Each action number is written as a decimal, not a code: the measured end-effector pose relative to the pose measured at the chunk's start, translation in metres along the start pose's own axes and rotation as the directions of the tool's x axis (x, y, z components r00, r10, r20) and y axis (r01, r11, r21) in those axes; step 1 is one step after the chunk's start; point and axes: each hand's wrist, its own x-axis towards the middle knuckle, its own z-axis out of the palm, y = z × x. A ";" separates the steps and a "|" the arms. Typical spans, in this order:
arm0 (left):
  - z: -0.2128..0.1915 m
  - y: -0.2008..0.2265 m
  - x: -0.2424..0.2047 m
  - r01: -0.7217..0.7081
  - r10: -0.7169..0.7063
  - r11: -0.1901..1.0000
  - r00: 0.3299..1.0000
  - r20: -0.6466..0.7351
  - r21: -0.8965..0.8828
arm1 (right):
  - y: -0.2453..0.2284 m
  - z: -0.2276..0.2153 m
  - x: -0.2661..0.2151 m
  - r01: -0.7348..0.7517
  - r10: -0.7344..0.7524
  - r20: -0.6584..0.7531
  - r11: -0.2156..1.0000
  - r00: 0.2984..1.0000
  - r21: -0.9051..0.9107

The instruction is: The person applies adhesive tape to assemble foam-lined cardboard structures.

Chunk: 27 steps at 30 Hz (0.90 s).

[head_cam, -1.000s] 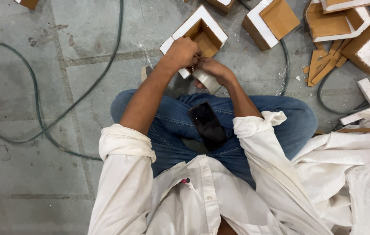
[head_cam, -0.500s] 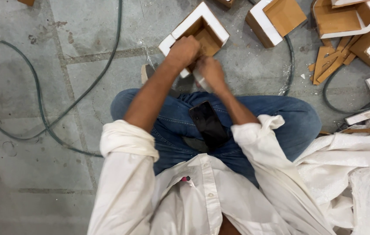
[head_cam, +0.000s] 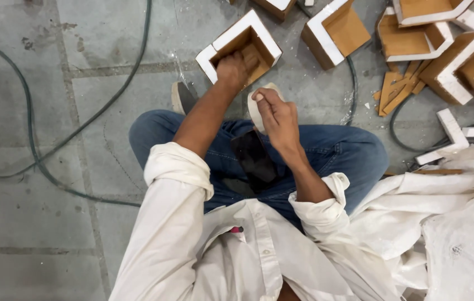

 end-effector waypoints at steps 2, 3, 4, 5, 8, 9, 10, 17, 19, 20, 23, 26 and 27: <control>0.030 0.000 0.017 0.031 -0.030 0.999 0.999 -0.036 0.038 | 0.001 0.001 0.000 -0.008 0.008 0.013 1.000 1.000 0.018; 0.048 0.001 0.023 0.058 -0.053 0.996 0.996 -0.067 0.075 | 0.002 0.001 -0.002 -0.024 0.023 0.022 0.999 0.999 0.035; 0.040 0.003 0.021 0.059 -0.053 0.995 0.996 -0.072 0.076 | 0.003 0.001 -0.003 -0.019 0.018 0.021 0.999 1.000 0.034; 0.032 0.005 0.019 0.068 -0.066 0.997 0.997 -0.050 0.037 | 0.004 0.001 -0.003 -0.020 0.019 0.012 0.999 1.000 0.026; 0.044 -0.005 0.034 0.015 -0.020 0.996 0.998 -0.051 -0.084 | 0.001 -0.004 0.000 -0.009 0.009 -0.002 1.000 1.000 0.029; 0.057 -0.010 0.041 -0.055 0.045 0.985 0.997 -0.069 -0.165 | 0.001 -0.006 0.001 -0.011 0.011 -0.009 0.999 1.000 0.042; 0.022 -0.013 0.005 -0.049 0.040 0.985 0.997 -0.060 -0.164 | 0.000 -0.008 0.000 -0.016 0.017 -0.004 0.999 1.000 0.049; -0.041 -0.045 -0.042 0.011 -0.174 0.966 0.763 -0.622 -0.257 | 0.008 -0.021 0.003 -0.039 0.065 -0.102 0.969 0.993 0.242; -0.030 -0.048 -0.029 0.106 -0.222 0.968 0.781 -0.583 -0.227 | 0.010 -0.022 0.008 -0.036 0.072 -0.118 0.957 0.990 0.288; -0.028 -0.044 -0.024 0.179 -0.268 0.961 0.796 -0.543 -0.211 | 0.011 -0.023 0.008 -0.036 0.076 -0.121 0.953 0.990 0.302; -0.010 -0.042 -0.011 0.256 -0.329 0.943 0.807 -0.490 -0.211 | 0.015 -0.021 0.005 -0.062 0.104 -0.118 0.947 0.988 0.316; -0.017 -0.054 -0.005 0.268 -0.368 0.927 0.787 -0.495 -0.262 | 0.019 -0.015 0.012 -0.063 0.097 -0.093 0.946 0.991 0.318; -0.022 -0.058 -0.004 0.259 -0.379 0.919 0.784 -0.492 -0.296 | 0.021 -0.012 0.014 -0.066 0.097 -0.084 0.947 0.992 0.316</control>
